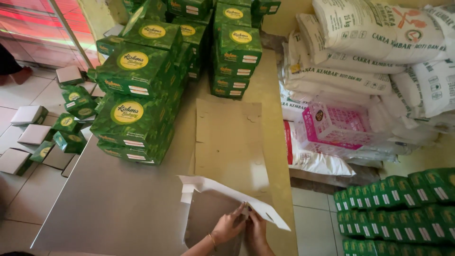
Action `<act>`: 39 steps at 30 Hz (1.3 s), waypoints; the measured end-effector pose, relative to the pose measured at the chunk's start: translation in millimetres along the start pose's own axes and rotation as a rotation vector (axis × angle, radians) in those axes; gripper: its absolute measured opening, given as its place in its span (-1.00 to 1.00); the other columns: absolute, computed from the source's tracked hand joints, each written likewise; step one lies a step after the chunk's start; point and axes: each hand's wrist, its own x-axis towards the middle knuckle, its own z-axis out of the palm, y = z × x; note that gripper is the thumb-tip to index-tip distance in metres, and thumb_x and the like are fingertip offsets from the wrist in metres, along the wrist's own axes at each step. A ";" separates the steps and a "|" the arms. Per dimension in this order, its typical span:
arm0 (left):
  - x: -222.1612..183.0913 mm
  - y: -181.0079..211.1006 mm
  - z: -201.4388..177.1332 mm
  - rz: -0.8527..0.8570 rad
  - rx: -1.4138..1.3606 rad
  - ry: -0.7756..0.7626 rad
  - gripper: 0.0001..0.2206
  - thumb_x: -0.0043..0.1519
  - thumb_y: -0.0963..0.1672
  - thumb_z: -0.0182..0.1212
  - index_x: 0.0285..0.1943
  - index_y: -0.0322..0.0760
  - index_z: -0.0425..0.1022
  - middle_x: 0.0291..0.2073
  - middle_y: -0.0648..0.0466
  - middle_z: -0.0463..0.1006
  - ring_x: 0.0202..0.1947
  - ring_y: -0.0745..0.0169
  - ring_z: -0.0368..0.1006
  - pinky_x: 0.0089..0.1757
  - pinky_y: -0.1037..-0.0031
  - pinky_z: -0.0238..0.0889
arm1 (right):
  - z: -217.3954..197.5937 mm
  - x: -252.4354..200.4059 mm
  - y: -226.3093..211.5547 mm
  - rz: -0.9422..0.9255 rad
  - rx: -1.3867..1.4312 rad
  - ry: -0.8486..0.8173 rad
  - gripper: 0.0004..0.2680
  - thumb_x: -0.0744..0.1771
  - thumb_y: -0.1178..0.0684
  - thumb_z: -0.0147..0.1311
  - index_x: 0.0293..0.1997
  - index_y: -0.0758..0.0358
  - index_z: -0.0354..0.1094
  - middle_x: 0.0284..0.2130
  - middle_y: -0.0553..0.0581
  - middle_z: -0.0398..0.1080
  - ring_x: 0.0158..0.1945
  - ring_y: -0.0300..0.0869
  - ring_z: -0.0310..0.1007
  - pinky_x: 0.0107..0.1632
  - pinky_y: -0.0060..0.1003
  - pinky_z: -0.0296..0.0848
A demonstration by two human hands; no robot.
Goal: The person folds flat cardboard boxes into open cartons and places green bakery product boxes into them one at a time, stacking the packed cartons on the table. They repeatedly take a flat carton, fold its flaps, insert a product box, and set the closed carton aside.
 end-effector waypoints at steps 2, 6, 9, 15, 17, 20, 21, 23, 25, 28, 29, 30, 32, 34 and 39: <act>-5.1 2.4 0.0 -0.048 -0.038 -0.019 -0.33 0.22 -0.05 0.27 0.53 -0.18 0.11 -0.17 -0.27 0.62 -0.16 -0.33 0.55 -0.12 0.09 0.45 | -0.1 -2.1 3.6 0.003 -0.038 0.001 -0.81 0.33 0.25 0.06 0.04 0.35 0.40 -0.11 0.19 0.45 -0.04 -0.03 0.44 -0.01 -0.12 0.41; 1.0 -12.5 13.6 -0.034 0.069 -0.021 -0.59 0.29 0.00 0.28 0.26 -0.22 0.42 -0.09 -0.25 0.61 -0.08 -0.30 0.53 -0.06 0.11 0.41 | -25.7 6.7 25.2 0.103 -0.005 -0.110 -0.89 0.38 0.17 0.11 -0.07 0.40 0.35 -0.11 0.32 0.48 -0.02 0.08 0.48 0.02 -0.04 0.45; 3.7 -15.2 14.1 -0.126 0.059 -0.036 -0.65 0.33 0.02 0.26 0.16 -0.23 0.45 -0.05 -0.23 0.59 -0.01 -0.25 0.50 0.00 0.14 0.39 | -56.1 -17.6 24.3 0.045 -0.090 -0.098 -0.81 0.37 0.14 0.11 0.05 0.41 0.34 -0.06 0.31 0.43 0.01 0.07 0.43 0.04 -0.04 0.42; -1.8 -18.4 3.7 -0.031 -0.216 -0.073 -0.65 0.38 -0.05 0.21 0.25 -0.29 0.34 0.04 -0.22 0.52 0.08 -0.17 0.45 0.08 0.17 0.35 | -9.2 -46.6 -64.7 -0.427 -0.513 -0.072 -0.59 0.32 0.08 0.08 0.31 0.28 0.10 0.18 0.22 0.26 0.22 -0.03 0.28 0.21 -0.08 0.30; -5.1 -16.0 2.7 -0.003 -0.295 -0.088 -0.65 0.40 -0.07 0.20 0.27 -0.30 0.30 0.07 -0.22 0.50 0.11 -0.15 0.43 0.11 0.18 0.34 | 21.3 -40.0 -98.1 -0.509 -0.586 -0.064 -0.55 0.31 0.07 0.08 0.35 0.26 0.06 0.22 0.21 0.24 0.25 -0.04 0.26 0.24 -0.09 0.28; -16.1 -11.0 -1.5 0.043 -0.451 -0.107 -0.65 0.43 -0.10 0.17 0.32 -0.33 0.24 0.12 -0.21 0.46 0.16 -0.11 0.41 0.15 0.19 0.32 | 29.1 -38.2 -106.8 -0.941 -0.983 -0.462 -0.60 0.34 0.02 0.10 0.28 0.43 0.21 0.21 0.33 0.31 0.27 0.05 0.32 0.24 -0.08 0.33; -16.9 -10.0 -8.6 0.070 -0.521 -0.109 -0.64 0.44 -0.12 0.16 0.34 -0.34 0.21 0.14 -0.21 0.44 0.19 -0.09 0.39 0.17 0.20 0.31 | 35.1 -31.0 -98.6 -0.888 -0.877 -0.382 -0.64 0.34 0.06 0.11 0.24 0.42 0.25 0.15 0.33 0.35 0.21 0.07 0.35 0.22 -0.05 0.34; -23.4 -6.8 -17.2 0.094 -0.589 -0.108 -0.64 0.45 -0.14 0.14 0.36 -0.35 0.18 0.17 -0.21 0.42 0.22 -0.07 0.38 0.19 0.20 0.30 | 45.0 -26.1 -87.1 -0.826 -0.768 -0.308 -0.69 0.35 0.09 0.11 0.21 0.41 0.30 0.10 0.33 0.38 0.14 0.10 0.39 0.20 -0.02 0.36; -32.9 -2.7 -20.5 0.139 -0.741 -0.123 -0.62 0.48 -0.17 0.11 0.41 -0.38 0.11 0.22 -0.20 0.39 0.27 -0.02 0.35 0.24 0.22 0.28 | 52.7 -29.0 -80.4 -0.735 -0.634 -0.201 -0.74 0.36 0.13 0.12 0.16 0.40 0.36 0.02 0.34 0.43 0.06 0.13 0.43 0.16 0.02 0.39; -37.5 109.7 -94.6 0.011 -0.994 0.178 -0.36 0.24 -0.22 0.15 0.46 -0.14 -0.12 0.24 0.05 0.32 0.22 0.18 0.34 0.13 0.30 0.34 | 136.6 -76.8 -137.6 -1.362 -1.278 -0.514 -0.75 0.30 0.07 -0.02 0.03 0.08 0.52 0.03 0.24 0.43 0.05 0.09 0.44 0.16 -0.05 0.37; -41.7 118.0 -105.6 0.010 -0.995 0.180 -0.36 0.24 -0.22 0.15 0.46 -0.14 -0.12 0.24 0.05 0.32 0.22 0.18 0.34 0.13 0.30 0.34 | 147.1 -82.0 -143.7 -1.361 -1.278 -0.516 -0.75 0.30 0.07 -0.02 0.03 0.08 0.52 0.03 0.24 0.43 0.05 0.09 0.44 0.16 -0.05 0.37; -46.1 126.5 -116.7 0.057 -0.941 0.218 -0.41 0.21 -0.24 0.11 0.42 -0.18 -0.02 0.18 0.02 0.41 0.17 0.18 0.40 0.10 0.33 0.34 | 157.7 -87.4 -149.8 -1.324 -1.244 -0.614 -0.78 0.31 0.11 0.04 0.03 0.14 0.50 0.03 0.26 0.43 0.04 0.11 0.45 0.13 -0.05 0.39; -50.1 135.1 -133.5 0.112 -0.886 0.252 -0.45 0.18 -0.26 0.07 0.39 -0.22 0.08 0.12 0.00 0.51 0.12 0.18 0.45 0.06 0.36 0.33 | 158.5 -82.8 -153.3 -1.294 -1.210 -0.706 -0.80 0.32 0.15 0.10 0.04 0.21 0.48 0.04 0.28 0.43 0.02 0.12 0.46 0.10 -0.06 0.41; -53.7 133.8 -143.8 -0.103 -0.376 0.340 -0.74 0.27 -0.25 0.11 0.14 -0.35 0.40 -0.31 -0.10 0.64 -0.28 -0.01 0.54 -0.23 0.24 0.43 | 137.0 -65.9 -145.5 -1.141 -1.154 -0.737 -0.75 0.25 0.19 0.05 0.01 0.32 0.50 -0.10 0.31 0.49 -0.12 0.07 0.52 -0.06 -0.16 0.50; -38.0 149.5 -164.8 0.457 0.122 0.479 -0.80 0.22 -0.28 0.13 0.02 -0.35 0.49 -0.24 -0.08 0.64 -0.21 -0.11 0.59 -0.18 0.25 0.45 | 95.9 -39.2 -128.9 -0.737 -0.951 -0.232 -0.93 0.32 0.24 0.14 -0.25 0.30 0.55 -0.41 0.20 0.55 -0.35 -0.04 0.51 -0.24 -0.26 0.46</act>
